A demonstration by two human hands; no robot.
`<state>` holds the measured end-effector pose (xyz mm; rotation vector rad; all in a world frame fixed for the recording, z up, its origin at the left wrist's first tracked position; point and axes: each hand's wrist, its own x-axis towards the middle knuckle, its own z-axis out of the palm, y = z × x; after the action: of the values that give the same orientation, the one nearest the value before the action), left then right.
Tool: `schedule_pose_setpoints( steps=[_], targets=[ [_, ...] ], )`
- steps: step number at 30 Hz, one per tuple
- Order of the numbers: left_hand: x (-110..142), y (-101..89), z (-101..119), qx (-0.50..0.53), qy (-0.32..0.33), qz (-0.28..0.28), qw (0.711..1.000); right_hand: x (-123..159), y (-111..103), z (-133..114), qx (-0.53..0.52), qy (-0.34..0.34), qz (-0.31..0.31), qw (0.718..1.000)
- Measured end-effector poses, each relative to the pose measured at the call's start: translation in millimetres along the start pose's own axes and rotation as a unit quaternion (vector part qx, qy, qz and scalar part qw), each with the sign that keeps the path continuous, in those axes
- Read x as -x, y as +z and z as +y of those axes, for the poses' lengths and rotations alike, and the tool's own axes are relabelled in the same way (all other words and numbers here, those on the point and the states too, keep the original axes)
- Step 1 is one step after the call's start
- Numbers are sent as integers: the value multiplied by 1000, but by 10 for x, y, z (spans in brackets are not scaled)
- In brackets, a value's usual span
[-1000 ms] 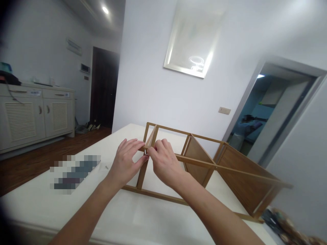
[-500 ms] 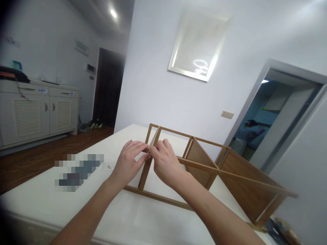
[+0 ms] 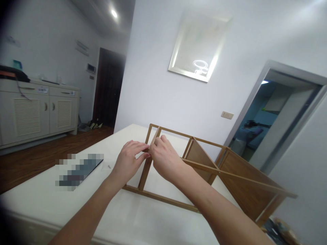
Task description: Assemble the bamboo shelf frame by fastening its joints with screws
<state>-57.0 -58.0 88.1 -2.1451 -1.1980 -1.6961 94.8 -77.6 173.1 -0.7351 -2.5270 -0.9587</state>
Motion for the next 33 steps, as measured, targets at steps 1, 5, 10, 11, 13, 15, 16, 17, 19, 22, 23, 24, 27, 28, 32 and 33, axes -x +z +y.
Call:
schedule_pose_setpoints(
  steps=[1, 5, 10, 11, 13, 15, 16, 17, 19, 22, 23, 24, 27, 28, 32, 33],
  targets=[
    [-2, -2, 1, -1, -1, -3, 1000, 6, 1, -2, 3, 3, 7, 1000],
    [1, -2, 1, -6, 4, -5, 1000, 64, 28, -2, 25, -15, 9, 1000],
    [18, 7, 2, -28, 22, 4, 999, 222, 165, -24, 40, -5, 22, 999],
    [20, 9, 2, -30, 23, 4, 999, 251, 194, -38, 43, 1, 29, 999],
    [23, 11, 1, -32, 23, 4, 999, 294, 240, -71, 50, 11, 45, 998],
    [26, 14, -6, -35, 24, 6, 999, 316, 266, -103, 53, 19, 61, 997],
    [28, 16, -12, -37, 25, 8, 999, 322, 275, -115, 53, 22, 66, 996],
    [31, 19, -19, -39, 26, 9, 999, 326, 282, -125, 52, 26, 70, 996],
    [36, 26, -37, -40, 28, 9, 999, 333, 299, -136, 47, 37, 75, 995],
    [44, 34, -62, -41, 29, 8, 999, 346, 335, -144, 37, 53, 80, 995],
    [46, 35, -67, -42, 29, 7, 999, 351, 348, -147, 34, 55, 81, 995],
    [47, 34, -68, -43, 30, 6, 999, 354, 361, -152, 30, 58, 82, 995],
    [48, 26, -61, -48, 33, 5, 998, 360, 388, -169, 23, 69, 94, 993],
    [49, 23, -59, -51, 35, 6, 998, 360, 393, -174, 22, 71, 98, 992],
    [62, 24, -87, -60, 53, 3, 997, 360, 394, -171, 14, 74, 97, 992],
    [69, 30, -107, -63, 62, 2, 996, 357, 391, -166, 9, 77, 95, 992]
  ],
)
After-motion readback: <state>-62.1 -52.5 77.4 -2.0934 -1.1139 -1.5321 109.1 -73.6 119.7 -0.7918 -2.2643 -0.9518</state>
